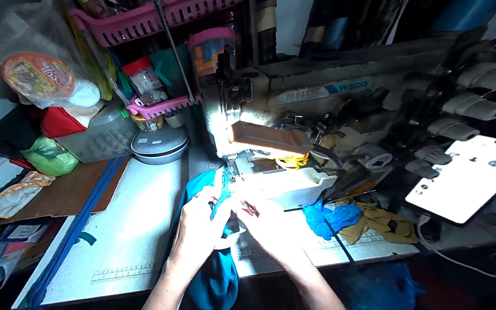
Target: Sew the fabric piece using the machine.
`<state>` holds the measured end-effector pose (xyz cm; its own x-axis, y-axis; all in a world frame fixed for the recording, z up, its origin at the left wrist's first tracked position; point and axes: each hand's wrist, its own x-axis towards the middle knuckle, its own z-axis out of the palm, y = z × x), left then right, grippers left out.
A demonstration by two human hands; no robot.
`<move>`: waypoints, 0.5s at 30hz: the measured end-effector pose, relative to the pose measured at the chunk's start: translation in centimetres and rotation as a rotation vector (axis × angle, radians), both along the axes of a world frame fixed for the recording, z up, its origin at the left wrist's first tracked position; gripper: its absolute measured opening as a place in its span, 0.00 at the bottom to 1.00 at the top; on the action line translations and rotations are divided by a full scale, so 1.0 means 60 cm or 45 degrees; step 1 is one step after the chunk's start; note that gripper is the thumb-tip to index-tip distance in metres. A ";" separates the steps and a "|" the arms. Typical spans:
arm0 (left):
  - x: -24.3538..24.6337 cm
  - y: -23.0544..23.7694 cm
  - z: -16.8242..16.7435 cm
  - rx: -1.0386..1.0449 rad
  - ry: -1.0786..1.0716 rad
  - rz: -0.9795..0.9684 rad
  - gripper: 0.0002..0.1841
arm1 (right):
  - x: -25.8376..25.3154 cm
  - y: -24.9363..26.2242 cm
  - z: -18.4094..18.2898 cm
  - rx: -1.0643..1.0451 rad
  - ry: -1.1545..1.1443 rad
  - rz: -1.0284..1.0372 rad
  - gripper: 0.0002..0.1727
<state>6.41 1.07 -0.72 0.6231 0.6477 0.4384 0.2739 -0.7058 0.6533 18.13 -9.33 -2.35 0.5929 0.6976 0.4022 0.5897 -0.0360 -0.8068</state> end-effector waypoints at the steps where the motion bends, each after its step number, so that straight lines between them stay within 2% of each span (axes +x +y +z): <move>1: -0.001 0.002 0.008 -0.033 0.074 -0.018 0.13 | 0.000 0.000 0.003 0.007 -0.004 -0.027 0.15; 4: 0.005 0.006 0.024 0.029 0.133 -0.060 0.13 | 0.001 -0.001 0.016 -0.059 0.079 -0.062 0.13; 9: 0.012 0.007 0.027 0.148 0.092 -0.054 0.10 | 0.020 0.016 0.012 -0.011 0.151 0.110 0.12; 13: 0.022 0.003 0.031 0.286 0.239 0.109 0.09 | 0.011 0.022 0.009 -0.001 -0.087 0.011 0.11; 15: 0.032 0.000 0.034 0.258 0.292 0.185 0.12 | -0.009 0.021 0.013 0.041 -0.182 -0.057 0.10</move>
